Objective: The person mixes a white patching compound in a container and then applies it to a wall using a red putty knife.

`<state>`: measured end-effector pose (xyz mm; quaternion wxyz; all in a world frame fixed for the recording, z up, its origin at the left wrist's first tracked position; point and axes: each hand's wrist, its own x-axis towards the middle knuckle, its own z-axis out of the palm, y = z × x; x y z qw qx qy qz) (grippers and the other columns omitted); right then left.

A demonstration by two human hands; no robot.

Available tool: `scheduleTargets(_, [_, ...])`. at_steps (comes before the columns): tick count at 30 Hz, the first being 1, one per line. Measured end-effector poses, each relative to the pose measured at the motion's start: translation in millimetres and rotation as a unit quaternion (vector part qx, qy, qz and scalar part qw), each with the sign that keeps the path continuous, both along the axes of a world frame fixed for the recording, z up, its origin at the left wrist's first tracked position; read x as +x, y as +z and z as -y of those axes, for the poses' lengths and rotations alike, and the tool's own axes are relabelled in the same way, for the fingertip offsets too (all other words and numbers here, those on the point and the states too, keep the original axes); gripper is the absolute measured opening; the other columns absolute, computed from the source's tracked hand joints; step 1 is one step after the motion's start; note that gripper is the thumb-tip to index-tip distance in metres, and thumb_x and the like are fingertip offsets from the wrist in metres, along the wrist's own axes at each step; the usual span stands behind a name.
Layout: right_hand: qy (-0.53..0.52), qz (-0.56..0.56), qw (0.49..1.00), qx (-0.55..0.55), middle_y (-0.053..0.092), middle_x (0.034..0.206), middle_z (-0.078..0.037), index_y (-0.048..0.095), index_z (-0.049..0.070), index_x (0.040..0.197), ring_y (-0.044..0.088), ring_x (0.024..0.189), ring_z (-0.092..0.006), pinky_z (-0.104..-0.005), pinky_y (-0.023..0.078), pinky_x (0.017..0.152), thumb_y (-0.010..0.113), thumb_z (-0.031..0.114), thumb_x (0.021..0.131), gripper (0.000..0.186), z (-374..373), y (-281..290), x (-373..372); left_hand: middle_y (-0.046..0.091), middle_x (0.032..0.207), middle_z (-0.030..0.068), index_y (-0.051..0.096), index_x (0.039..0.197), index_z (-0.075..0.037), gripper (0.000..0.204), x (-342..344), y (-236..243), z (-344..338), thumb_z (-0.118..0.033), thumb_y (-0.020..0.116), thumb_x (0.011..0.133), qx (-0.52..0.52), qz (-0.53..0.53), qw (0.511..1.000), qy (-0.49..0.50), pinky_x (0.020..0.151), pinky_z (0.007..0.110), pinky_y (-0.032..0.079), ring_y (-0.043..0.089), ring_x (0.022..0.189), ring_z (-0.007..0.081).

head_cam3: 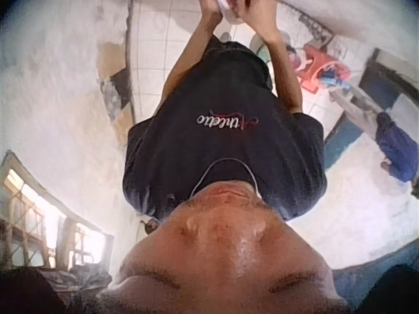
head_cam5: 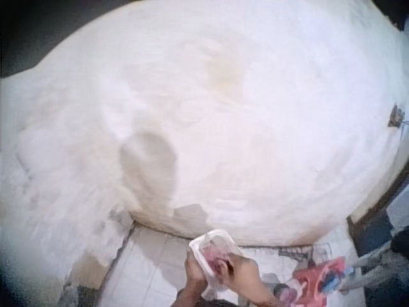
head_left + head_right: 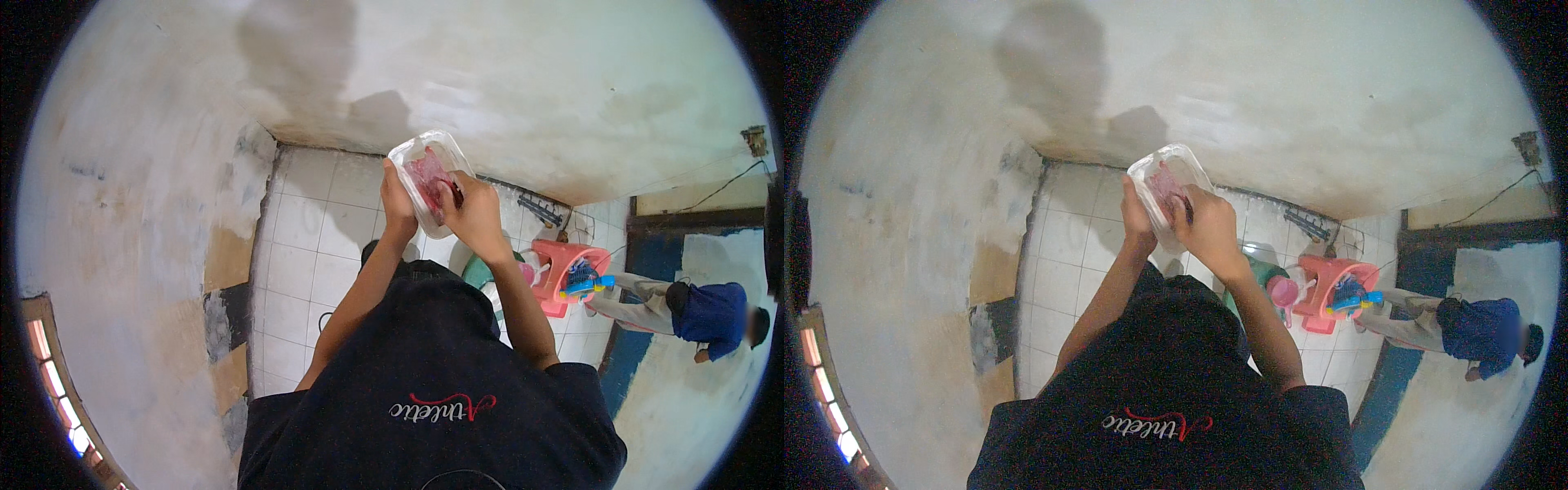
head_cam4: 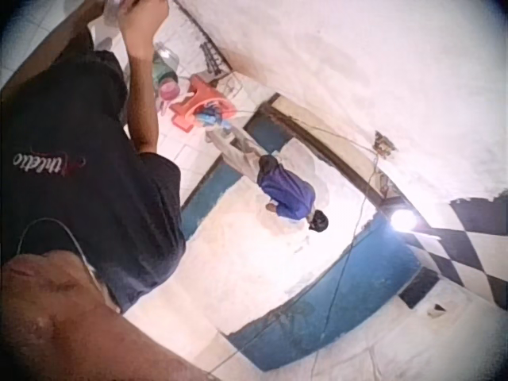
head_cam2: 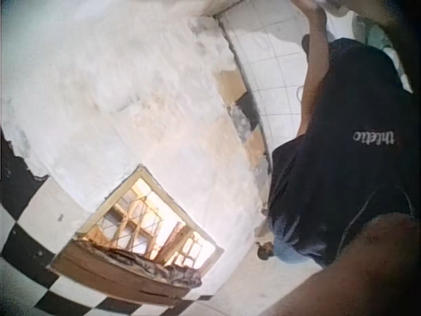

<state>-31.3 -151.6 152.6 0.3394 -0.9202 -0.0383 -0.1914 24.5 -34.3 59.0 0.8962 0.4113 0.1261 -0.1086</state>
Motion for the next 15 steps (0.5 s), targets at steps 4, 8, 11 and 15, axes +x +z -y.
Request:
scheduleTargets(4, [-0.037, -0.011, 0.999, -0.018, 0.062, 0.070, -0.023, 0.063, -0.001, 0.088, 0.062, 0.061, -0.0400, -0.0420, 0.047, 0.055, 0.064, 0.010, 0.087, 0.011, 16.1, 12.0, 20.7, 0.060, 0.119, 0.0137, 0.052, 0.127, 0.002, 0.061, 16.7, -5.5, 8.3, -0.047, 0.024, 0.106, -0.039, 0.006, 0.999, -0.004, 0.094, 0.035, 0.050, 0.061, 0.105, 0.0221])
scheduleTargets(8, [-0.020, -0.058, 0.998, -0.034, 0.063, 0.071, -0.023, 0.062, 0.001, 0.084, 0.062, 0.065, -0.0417, -0.0458, 0.049, 0.058, 0.063, 0.014, 0.085, 0.014, 23.9, 14.2, 32.6, 0.060, 0.120, 0.0139, 0.052, 0.127, 0.002, 0.059, 27.2, 11.8, 18.3, -0.046, 0.026, 0.106, 0.017, -0.011, 1.000, -0.009, 0.094, 0.035, 0.049, 0.060, 0.106, 0.0214])
scheduleTargets(11, [-0.042, -0.066, 0.997, -0.019, 0.064, 0.074, -0.023, 0.062, 0.002, 0.084, 0.063, 0.067, -0.0428, -0.0483, 0.050, 0.060, 0.063, 0.017, 0.084, 0.015, 39.2, 26.2, 42.8, 0.061, 0.120, 0.0134, 0.053, 0.127, 0.002, 0.059, 40.1, 4.9, 24.2, -0.046, 0.026, 0.106, -0.028, 0.010, 1.000, 0.005, 0.094, 0.034, 0.049, 0.061, 0.105, 0.0210])
scheduleTargets(15, [-0.089, -0.048, 0.992, -0.080, 0.063, 0.076, -0.023, 0.062, 0.002, 0.085, 0.063, 0.069, -0.0428, -0.0476, 0.049, 0.061, 0.063, 0.017, 0.085, 0.015, 47.9, 46.2, 49.4, 0.062, 0.119, 0.0125, 0.053, 0.126, 0.002, 0.060, 47.0, 15.8, 26.2, -0.048, 0.027, 0.105, -0.042, -0.003, 0.999, -0.001, 0.093, 0.034, 0.049, 0.061, 0.106, 0.0204])
